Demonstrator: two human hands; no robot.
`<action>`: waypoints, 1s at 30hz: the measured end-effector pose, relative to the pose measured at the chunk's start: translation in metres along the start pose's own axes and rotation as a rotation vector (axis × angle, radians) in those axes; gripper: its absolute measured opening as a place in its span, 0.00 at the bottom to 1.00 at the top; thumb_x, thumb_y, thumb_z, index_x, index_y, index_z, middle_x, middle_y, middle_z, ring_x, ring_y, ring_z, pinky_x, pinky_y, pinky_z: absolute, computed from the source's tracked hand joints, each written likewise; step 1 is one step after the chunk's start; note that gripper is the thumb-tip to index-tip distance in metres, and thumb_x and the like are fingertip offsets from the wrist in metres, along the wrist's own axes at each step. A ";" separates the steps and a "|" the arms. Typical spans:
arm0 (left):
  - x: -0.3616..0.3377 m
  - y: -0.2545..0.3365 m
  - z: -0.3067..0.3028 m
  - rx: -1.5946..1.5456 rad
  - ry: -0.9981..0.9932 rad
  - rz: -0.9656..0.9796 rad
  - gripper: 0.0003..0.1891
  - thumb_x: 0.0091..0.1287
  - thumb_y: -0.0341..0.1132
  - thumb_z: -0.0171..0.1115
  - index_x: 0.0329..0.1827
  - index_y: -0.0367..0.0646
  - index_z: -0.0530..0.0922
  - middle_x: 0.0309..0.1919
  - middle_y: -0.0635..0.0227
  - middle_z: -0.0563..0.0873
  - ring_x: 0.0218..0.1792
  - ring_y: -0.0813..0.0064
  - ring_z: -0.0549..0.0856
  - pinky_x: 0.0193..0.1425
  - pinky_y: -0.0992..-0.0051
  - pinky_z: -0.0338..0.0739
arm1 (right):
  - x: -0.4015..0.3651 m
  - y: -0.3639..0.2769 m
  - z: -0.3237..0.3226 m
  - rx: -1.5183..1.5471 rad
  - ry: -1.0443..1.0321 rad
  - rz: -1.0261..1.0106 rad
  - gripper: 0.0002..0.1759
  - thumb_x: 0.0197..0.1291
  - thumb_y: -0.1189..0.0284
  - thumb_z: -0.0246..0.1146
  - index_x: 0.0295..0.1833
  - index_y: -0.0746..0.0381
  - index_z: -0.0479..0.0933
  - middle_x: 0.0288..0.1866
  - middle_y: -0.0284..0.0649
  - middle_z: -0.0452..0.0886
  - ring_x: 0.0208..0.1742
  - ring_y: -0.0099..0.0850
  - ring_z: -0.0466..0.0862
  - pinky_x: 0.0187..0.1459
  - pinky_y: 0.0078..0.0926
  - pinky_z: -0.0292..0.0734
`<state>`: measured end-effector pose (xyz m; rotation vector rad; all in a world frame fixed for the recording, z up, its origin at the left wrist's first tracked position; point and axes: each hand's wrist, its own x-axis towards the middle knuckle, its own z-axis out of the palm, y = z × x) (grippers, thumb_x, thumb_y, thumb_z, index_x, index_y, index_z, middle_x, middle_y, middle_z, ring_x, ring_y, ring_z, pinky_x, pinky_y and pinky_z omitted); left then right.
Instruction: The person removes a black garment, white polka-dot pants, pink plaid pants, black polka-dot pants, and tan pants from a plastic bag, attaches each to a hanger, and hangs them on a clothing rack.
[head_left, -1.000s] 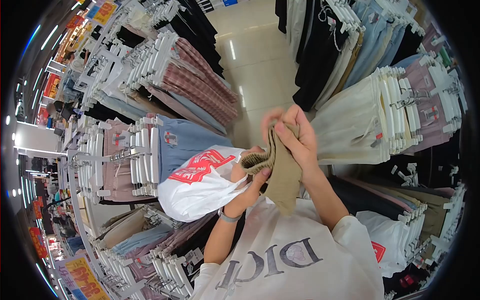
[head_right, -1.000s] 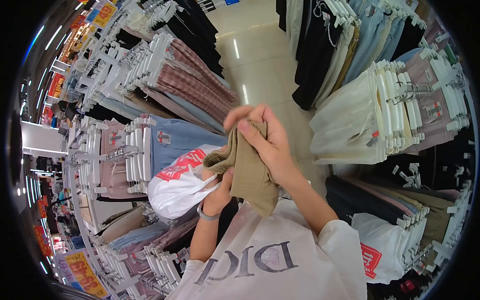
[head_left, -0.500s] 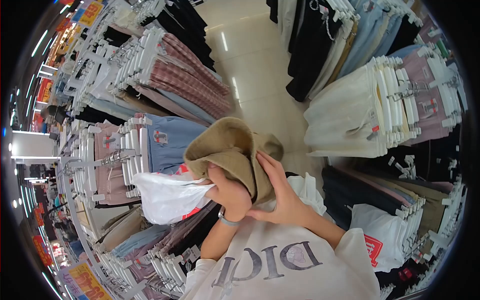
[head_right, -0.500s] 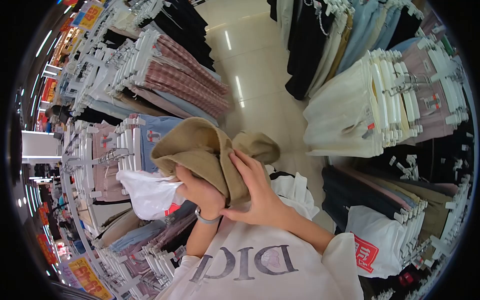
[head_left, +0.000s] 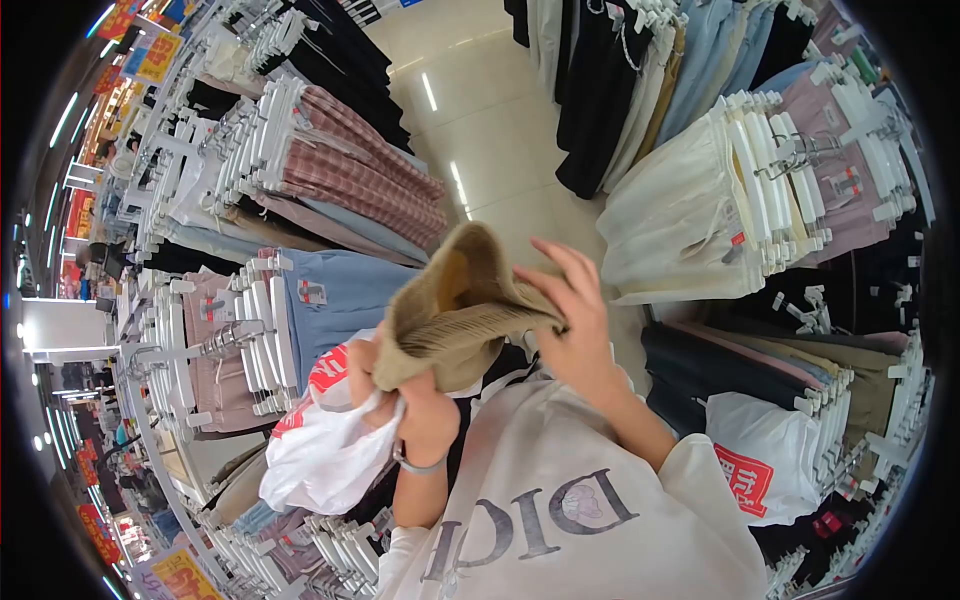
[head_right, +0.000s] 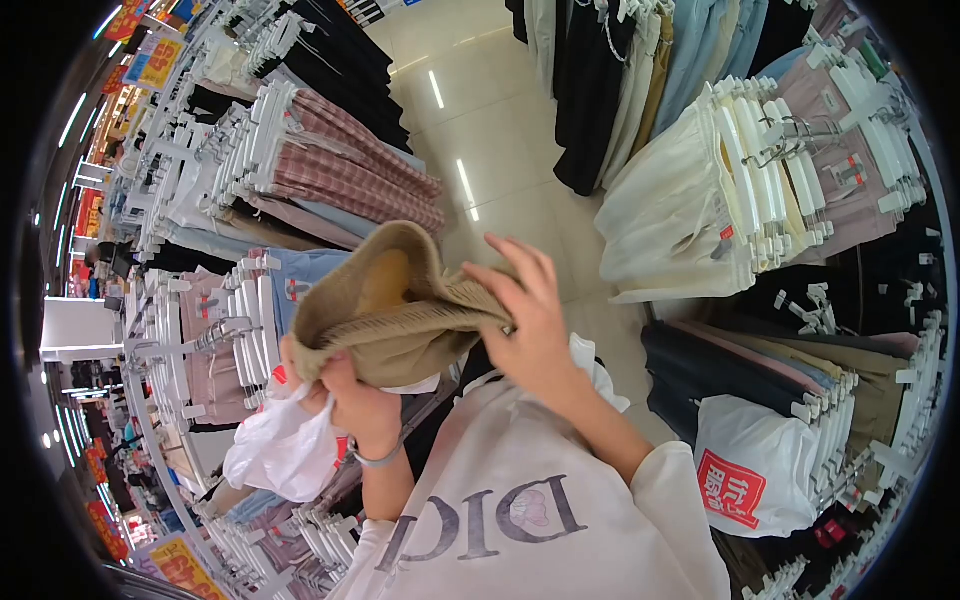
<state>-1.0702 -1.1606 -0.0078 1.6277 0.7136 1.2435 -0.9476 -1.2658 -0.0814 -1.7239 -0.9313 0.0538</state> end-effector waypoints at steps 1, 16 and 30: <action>0.002 0.001 0.000 -0.017 0.056 -0.039 0.09 0.71 0.31 0.59 0.37 0.36 0.69 0.35 0.69 0.77 0.37 0.81 0.73 0.45 0.79 0.70 | 0.006 0.003 -0.009 -0.023 -0.004 -0.005 0.23 0.47 0.82 0.62 0.52 0.63 0.83 0.65 0.46 0.78 0.64 0.45 0.76 0.65 0.38 0.72; 0.037 -0.008 -0.068 0.001 -0.237 -0.656 0.23 0.70 0.37 0.68 0.62 0.33 0.72 0.57 0.56 0.81 0.52 0.74 0.82 0.61 0.74 0.74 | 0.070 0.013 -0.101 0.636 -0.287 0.548 0.16 0.55 0.72 0.75 0.47 0.62 0.78 0.37 0.27 0.81 0.38 0.16 0.77 0.42 0.16 0.74; -0.042 0.006 -0.083 0.270 -0.204 -0.137 0.17 0.69 0.32 0.65 0.56 0.37 0.70 0.43 0.58 0.79 0.43 0.65 0.80 0.50 0.69 0.74 | 0.059 0.033 -0.087 0.026 -0.343 0.264 0.31 0.40 0.77 0.78 0.53 0.63 0.76 0.45 0.34 0.81 0.47 0.24 0.80 0.51 0.25 0.75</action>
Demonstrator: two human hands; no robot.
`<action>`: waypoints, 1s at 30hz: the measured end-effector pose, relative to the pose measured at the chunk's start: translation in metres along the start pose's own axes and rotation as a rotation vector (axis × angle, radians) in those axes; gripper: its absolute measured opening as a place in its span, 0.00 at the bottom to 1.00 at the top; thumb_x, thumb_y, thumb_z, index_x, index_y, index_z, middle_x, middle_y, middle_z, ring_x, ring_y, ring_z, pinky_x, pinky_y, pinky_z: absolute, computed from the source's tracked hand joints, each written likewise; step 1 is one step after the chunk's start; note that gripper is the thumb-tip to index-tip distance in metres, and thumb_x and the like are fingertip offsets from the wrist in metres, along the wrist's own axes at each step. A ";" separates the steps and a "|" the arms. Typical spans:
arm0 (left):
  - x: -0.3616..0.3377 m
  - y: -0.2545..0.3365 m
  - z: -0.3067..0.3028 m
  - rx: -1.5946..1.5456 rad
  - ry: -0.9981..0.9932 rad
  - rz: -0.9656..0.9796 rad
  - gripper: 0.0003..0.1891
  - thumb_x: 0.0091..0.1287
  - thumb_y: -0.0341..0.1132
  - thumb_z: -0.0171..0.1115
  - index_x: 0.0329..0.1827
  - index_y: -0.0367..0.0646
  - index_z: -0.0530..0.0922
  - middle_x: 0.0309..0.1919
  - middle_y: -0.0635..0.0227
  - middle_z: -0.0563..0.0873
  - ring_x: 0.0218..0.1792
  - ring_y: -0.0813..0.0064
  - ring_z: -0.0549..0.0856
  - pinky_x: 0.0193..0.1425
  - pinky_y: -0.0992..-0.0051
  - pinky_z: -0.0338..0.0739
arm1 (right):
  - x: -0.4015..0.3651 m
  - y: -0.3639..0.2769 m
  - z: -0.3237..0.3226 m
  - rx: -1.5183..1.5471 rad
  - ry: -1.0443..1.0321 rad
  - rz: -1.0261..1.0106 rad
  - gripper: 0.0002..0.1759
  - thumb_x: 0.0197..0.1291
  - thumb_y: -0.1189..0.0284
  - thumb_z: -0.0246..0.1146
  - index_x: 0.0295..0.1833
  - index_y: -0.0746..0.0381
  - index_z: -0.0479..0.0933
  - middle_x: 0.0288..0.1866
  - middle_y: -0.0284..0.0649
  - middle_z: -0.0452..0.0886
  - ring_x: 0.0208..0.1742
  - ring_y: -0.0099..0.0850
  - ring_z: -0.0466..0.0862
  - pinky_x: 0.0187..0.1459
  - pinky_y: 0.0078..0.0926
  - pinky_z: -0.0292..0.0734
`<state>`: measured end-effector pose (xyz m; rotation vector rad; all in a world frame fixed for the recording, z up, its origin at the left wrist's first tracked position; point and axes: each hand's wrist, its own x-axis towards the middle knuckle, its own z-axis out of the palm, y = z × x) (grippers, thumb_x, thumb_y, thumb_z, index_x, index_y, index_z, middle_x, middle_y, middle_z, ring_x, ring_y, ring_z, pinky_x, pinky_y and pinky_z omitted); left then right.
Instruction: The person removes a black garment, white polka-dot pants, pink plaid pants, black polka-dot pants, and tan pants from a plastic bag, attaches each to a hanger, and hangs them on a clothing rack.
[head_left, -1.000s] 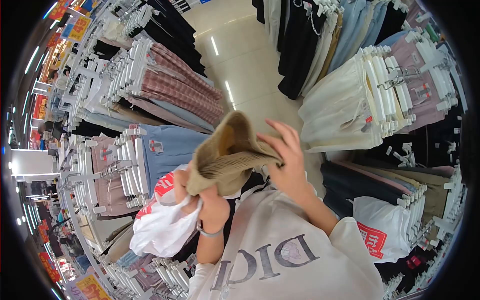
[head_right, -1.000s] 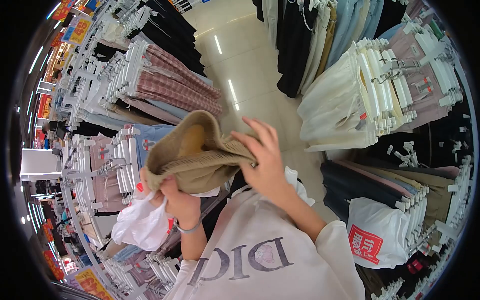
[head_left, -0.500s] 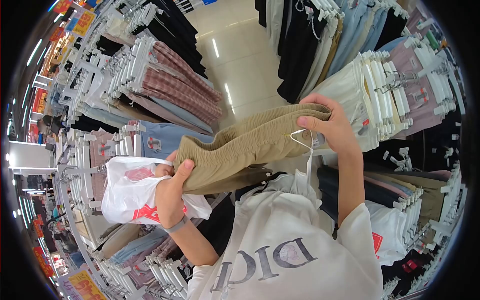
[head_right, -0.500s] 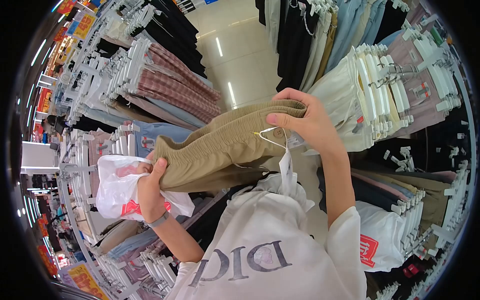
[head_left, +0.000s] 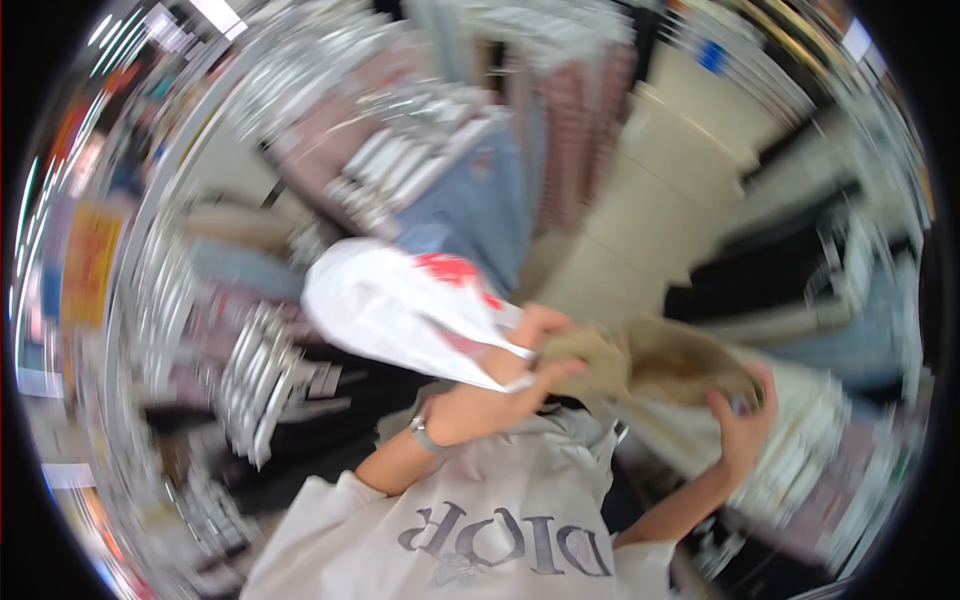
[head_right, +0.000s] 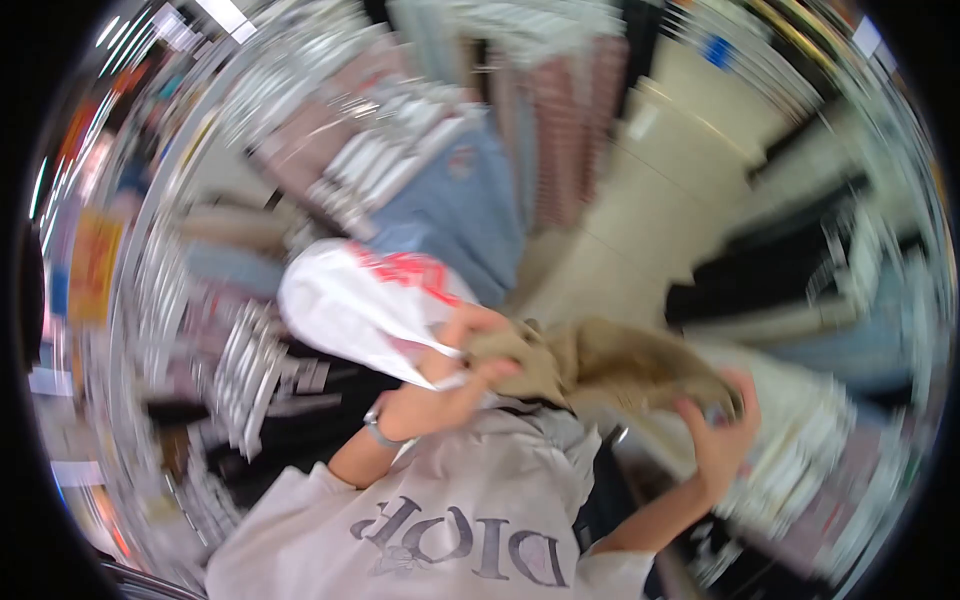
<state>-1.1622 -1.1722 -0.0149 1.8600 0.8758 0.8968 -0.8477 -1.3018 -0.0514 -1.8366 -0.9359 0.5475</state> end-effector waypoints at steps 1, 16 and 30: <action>-0.009 -0.004 -0.007 -0.099 -0.053 -0.023 0.19 0.68 0.29 0.66 0.58 0.37 0.70 0.44 0.61 0.80 0.44 0.70 0.80 0.50 0.71 0.74 | 0.001 0.001 0.007 0.105 -0.007 -0.081 0.29 0.40 0.73 0.77 0.51 0.63 0.76 0.42 0.34 0.79 0.45 0.26 0.79 0.51 0.25 0.74; -0.177 0.064 -0.105 -0.637 -0.367 -0.311 0.12 0.71 0.32 0.60 0.55 0.41 0.79 0.44 0.60 0.83 0.46 0.64 0.82 0.54 0.68 0.75 | 0.047 -0.039 0.170 1.292 -1.527 -0.490 0.09 0.51 0.80 0.72 0.31 0.67 0.76 0.20 0.46 0.82 0.15 0.32 0.80 0.20 0.25 0.80; -0.416 0.063 -0.082 -0.806 0.786 -0.291 0.25 0.54 0.28 0.78 0.53 0.39 0.76 0.51 0.67 0.81 0.52 0.76 0.77 0.57 0.73 0.72 | -0.168 -0.161 0.325 -0.145 -1.805 -0.520 0.11 0.56 0.78 0.70 0.46 0.67 0.80 0.37 0.40 0.85 0.37 0.28 0.83 0.42 0.25 0.77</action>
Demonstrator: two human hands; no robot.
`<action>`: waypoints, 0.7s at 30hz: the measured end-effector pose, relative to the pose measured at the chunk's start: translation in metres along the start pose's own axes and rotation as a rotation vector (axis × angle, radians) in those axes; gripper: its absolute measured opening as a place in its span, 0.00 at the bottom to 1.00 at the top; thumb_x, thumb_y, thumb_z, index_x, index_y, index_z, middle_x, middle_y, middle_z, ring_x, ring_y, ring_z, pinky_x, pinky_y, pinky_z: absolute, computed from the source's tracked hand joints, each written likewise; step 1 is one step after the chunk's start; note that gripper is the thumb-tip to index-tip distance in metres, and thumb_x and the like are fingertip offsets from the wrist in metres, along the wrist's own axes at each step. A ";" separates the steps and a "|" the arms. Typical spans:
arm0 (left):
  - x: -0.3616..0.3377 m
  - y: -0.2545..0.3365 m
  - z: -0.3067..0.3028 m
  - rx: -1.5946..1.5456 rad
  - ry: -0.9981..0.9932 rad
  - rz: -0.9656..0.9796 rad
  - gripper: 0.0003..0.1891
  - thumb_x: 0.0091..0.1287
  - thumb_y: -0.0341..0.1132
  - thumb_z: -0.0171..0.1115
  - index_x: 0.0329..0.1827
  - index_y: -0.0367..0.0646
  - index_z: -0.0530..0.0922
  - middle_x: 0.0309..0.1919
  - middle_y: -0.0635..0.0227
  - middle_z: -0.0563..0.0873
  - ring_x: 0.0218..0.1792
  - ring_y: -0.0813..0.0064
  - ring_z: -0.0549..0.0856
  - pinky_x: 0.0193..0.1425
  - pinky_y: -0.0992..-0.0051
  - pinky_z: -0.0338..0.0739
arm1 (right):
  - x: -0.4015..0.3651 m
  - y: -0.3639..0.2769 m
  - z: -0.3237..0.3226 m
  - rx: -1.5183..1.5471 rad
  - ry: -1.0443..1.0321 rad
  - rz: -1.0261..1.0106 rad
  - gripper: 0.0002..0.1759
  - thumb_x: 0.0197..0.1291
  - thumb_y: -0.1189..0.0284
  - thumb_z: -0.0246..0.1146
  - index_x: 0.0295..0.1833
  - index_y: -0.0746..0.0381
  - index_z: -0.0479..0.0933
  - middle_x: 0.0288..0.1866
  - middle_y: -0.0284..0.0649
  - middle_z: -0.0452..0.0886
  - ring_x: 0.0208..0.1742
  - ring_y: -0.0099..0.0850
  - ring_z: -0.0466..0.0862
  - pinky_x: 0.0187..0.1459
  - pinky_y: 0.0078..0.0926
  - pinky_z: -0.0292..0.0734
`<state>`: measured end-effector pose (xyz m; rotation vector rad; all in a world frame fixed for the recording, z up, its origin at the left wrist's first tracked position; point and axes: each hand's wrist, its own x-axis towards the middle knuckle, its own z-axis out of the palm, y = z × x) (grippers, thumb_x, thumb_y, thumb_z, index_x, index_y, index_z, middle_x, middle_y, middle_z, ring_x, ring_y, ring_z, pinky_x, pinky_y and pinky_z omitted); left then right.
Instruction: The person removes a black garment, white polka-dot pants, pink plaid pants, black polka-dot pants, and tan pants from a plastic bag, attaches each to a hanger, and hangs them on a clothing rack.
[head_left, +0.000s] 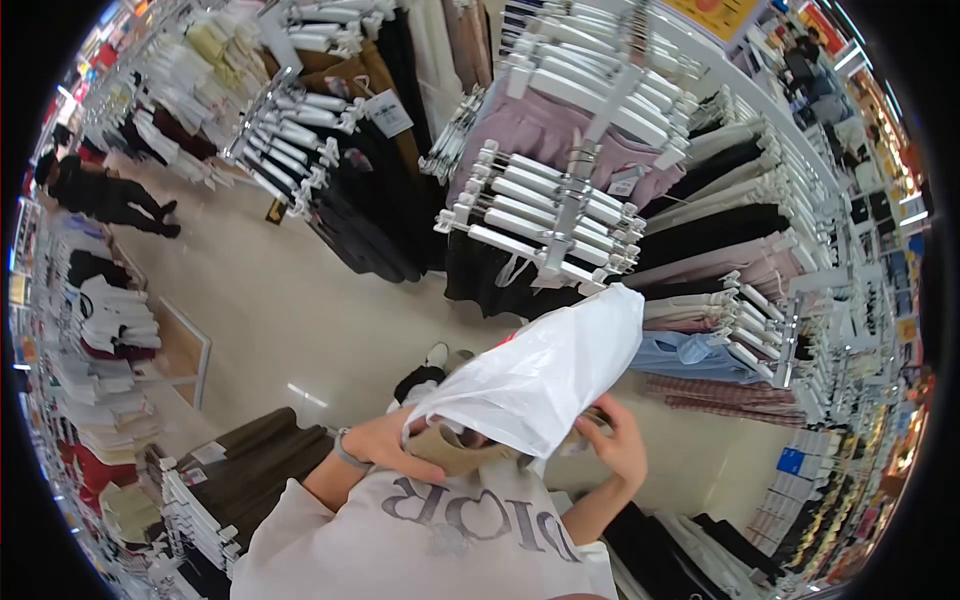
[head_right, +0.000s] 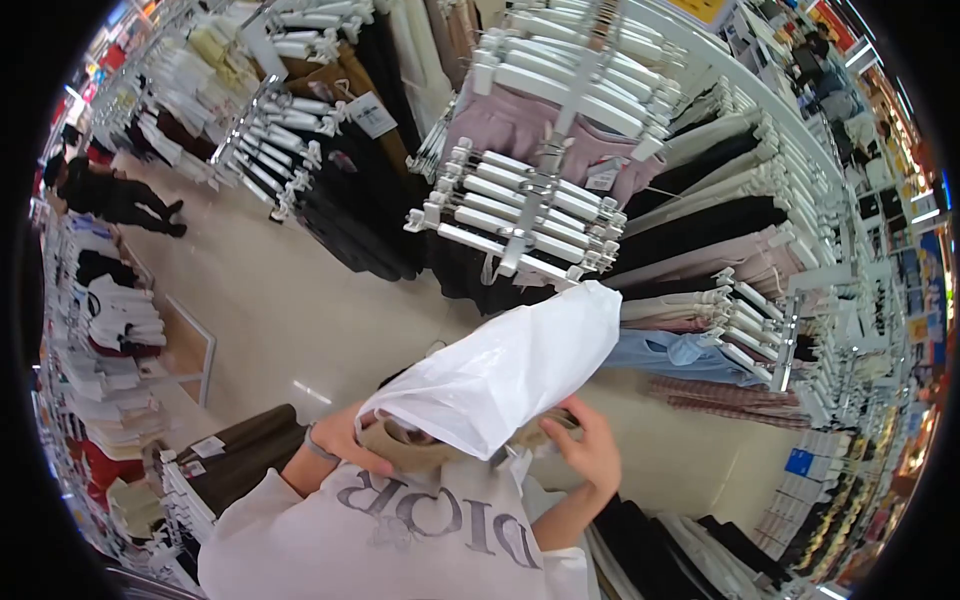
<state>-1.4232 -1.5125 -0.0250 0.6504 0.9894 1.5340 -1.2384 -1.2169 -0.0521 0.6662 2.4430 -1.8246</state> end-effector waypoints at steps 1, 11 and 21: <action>-0.017 0.001 -0.004 -0.043 0.113 -0.066 0.27 0.52 0.27 0.79 0.55 0.37 0.77 0.51 0.65 0.82 0.53 0.75 0.78 0.59 0.71 0.72 | 0.010 -0.005 0.012 -0.016 -0.027 -0.016 0.12 0.57 0.77 0.70 0.47 0.67 0.80 0.38 0.43 0.86 0.37 0.31 0.84 0.42 0.27 0.77; -0.116 0.004 -0.056 0.011 0.136 -0.159 0.25 0.60 0.32 0.74 0.60 0.35 0.79 0.61 0.63 0.79 0.59 0.74 0.75 0.63 0.72 0.71 | 0.131 -0.062 0.159 -0.340 -0.475 -0.155 0.35 0.54 0.67 0.64 0.70 0.57 0.67 0.35 0.54 0.80 0.36 0.53 0.82 0.40 0.44 0.76; -0.120 0.001 -0.060 0.045 0.435 0.165 0.12 0.61 0.25 0.69 0.48 0.37 0.87 0.34 0.70 0.85 0.41 0.78 0.80 0.46 0.79 0.72 | 0.175 -0.120 0.161 -0.704 0.354 -0.630 0.22 0.56 0.76 0.66 0.58 0.64 0.77 0.54 0.46 0.79 0.56 0.47 0.75 0.58 0.43 0.73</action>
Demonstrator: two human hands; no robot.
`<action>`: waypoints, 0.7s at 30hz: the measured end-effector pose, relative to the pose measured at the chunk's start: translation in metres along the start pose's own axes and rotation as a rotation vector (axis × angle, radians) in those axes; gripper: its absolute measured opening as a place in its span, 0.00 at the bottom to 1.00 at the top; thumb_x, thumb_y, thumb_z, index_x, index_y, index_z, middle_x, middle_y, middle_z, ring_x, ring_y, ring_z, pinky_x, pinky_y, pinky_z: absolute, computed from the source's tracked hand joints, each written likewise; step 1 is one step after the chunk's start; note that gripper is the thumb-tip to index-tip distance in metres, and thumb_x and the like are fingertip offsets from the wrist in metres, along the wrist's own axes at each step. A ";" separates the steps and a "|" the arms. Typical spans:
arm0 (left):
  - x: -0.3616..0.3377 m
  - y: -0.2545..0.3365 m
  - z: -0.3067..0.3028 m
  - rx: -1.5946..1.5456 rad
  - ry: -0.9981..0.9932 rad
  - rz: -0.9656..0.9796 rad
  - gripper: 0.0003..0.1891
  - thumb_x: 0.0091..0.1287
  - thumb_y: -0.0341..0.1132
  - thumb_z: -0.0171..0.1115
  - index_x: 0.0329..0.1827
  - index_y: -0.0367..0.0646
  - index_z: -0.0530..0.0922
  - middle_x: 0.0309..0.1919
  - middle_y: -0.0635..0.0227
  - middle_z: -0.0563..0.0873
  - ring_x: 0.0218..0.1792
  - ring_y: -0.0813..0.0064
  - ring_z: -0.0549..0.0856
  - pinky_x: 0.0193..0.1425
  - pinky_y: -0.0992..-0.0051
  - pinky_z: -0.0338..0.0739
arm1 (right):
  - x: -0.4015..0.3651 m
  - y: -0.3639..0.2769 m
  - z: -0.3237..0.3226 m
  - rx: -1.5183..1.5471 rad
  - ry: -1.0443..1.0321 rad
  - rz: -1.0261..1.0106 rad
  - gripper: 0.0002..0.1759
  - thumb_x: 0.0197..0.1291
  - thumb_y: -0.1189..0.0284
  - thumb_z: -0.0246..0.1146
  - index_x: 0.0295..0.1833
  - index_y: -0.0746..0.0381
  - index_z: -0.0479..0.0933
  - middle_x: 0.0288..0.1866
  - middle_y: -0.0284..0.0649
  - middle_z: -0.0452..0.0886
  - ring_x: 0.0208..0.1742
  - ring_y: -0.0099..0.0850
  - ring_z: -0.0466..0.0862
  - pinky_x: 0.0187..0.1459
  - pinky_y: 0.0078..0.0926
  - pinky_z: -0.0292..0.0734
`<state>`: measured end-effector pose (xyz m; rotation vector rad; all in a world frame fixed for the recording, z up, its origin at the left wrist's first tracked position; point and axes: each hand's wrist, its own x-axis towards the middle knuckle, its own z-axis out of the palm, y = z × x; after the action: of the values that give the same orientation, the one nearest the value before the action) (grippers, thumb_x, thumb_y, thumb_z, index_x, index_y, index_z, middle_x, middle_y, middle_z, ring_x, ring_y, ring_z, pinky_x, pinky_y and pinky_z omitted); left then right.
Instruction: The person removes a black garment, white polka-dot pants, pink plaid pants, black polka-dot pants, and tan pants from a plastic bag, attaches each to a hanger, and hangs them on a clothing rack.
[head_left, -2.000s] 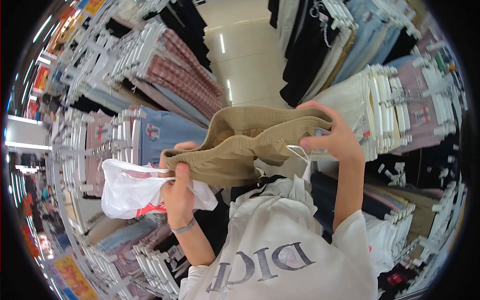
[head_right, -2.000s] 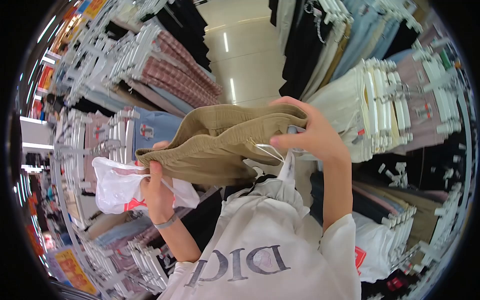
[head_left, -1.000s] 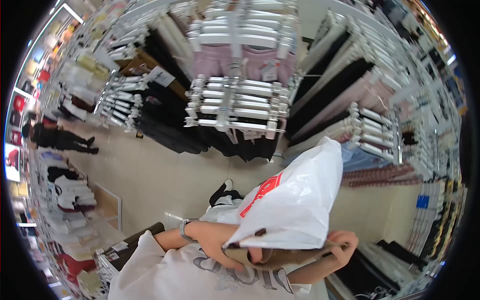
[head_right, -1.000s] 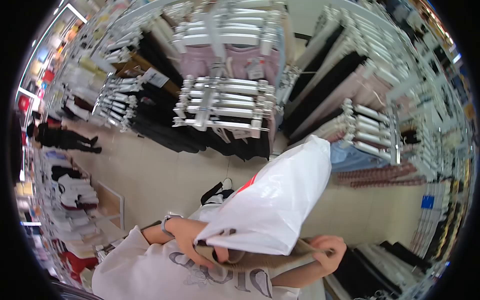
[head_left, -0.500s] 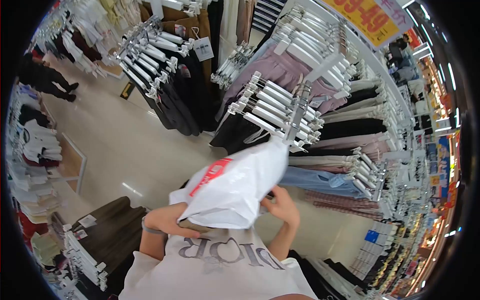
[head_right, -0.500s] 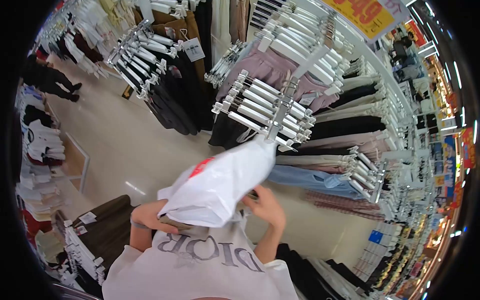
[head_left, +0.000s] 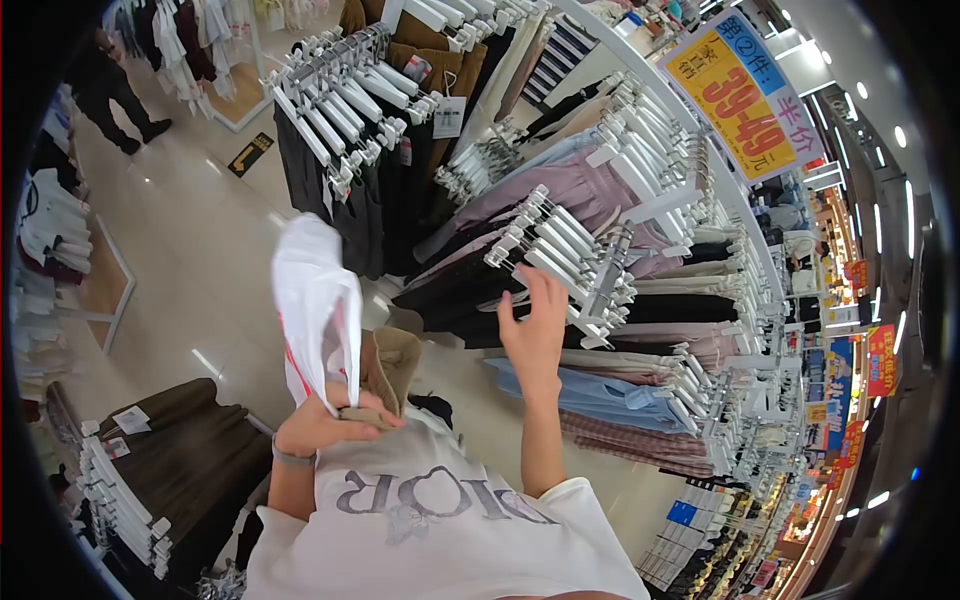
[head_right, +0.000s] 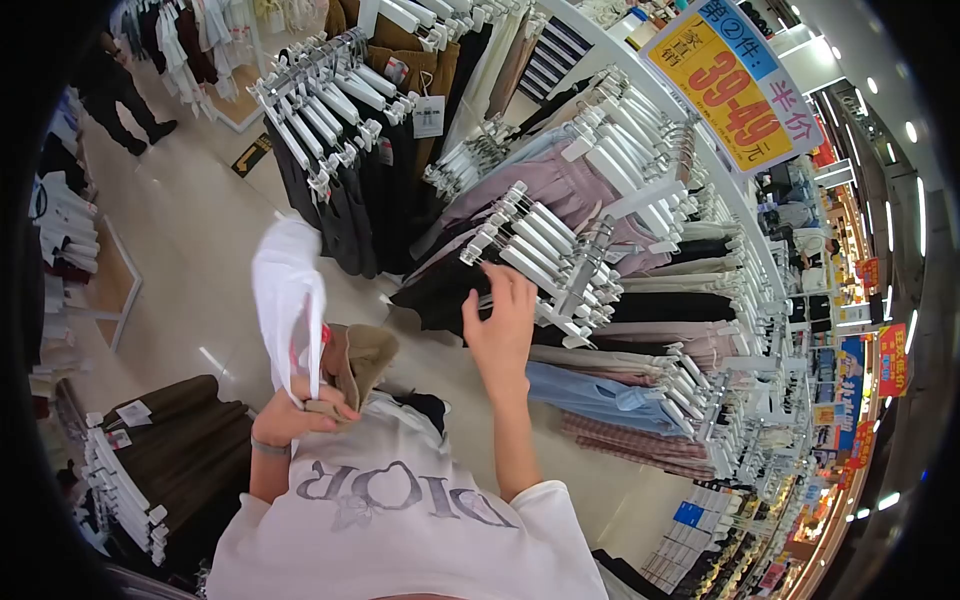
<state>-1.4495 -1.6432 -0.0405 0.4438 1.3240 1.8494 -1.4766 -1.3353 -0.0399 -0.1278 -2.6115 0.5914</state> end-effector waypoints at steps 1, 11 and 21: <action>0.008 0.003 -0.001 0.019 -0.051 0.063 0.13 0.61 0.23 0.68 0.49 0.38 0.88 0.33 0.70 0.85 0.39 0.78 0.79 0.42 0.79 0.72 | 0.001 0.009 0.002 -0.080 0.020 0.033 0.23 0.57 0.74 0.68 0.59 0.65 0.76 0.55 0.47 0.78 0.57 0.47 0.75 0.58 0.43 0.73; 0.060 0.019 -0.001 0.319 0.067 0.641 0.13 0.59 0.22 0.71 0.43 0.40 0.77 0.27 0.67 0.79 0.27 0.73 0.76 0.31 0.73 0.68 | 0.007 0.053 0.009 -0.332 -0.350 -0.025 0.30 0.54 0.60 0.74 0.58 0.63 0.75 0.47 0.45 0.81 0.52 0.47 0.80 0.53 0.44 0.77; 0.084 0.026 -0.010 0.077 -0.013 0.944 0.07 0.61 0.23 0.71 0.39 0.37 0.82 0.29 0.65 0.80 0.33 0.75 0.76 0.35 0.72 0.70 | 0.031 0.053 0.003 0.004 -0.718 0.046 0.23 0.67 0.70 0.60 0.66 0.59 0.66 0.33 0.57 0.84 0.38 0.56 0.84 0.38 0.49 0.76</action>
<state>-1.5183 -1.5880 -0.0344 1.2826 1.2739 2.5186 -1.5061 -1.2831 -0.0524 0.0383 -3.3026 0.7659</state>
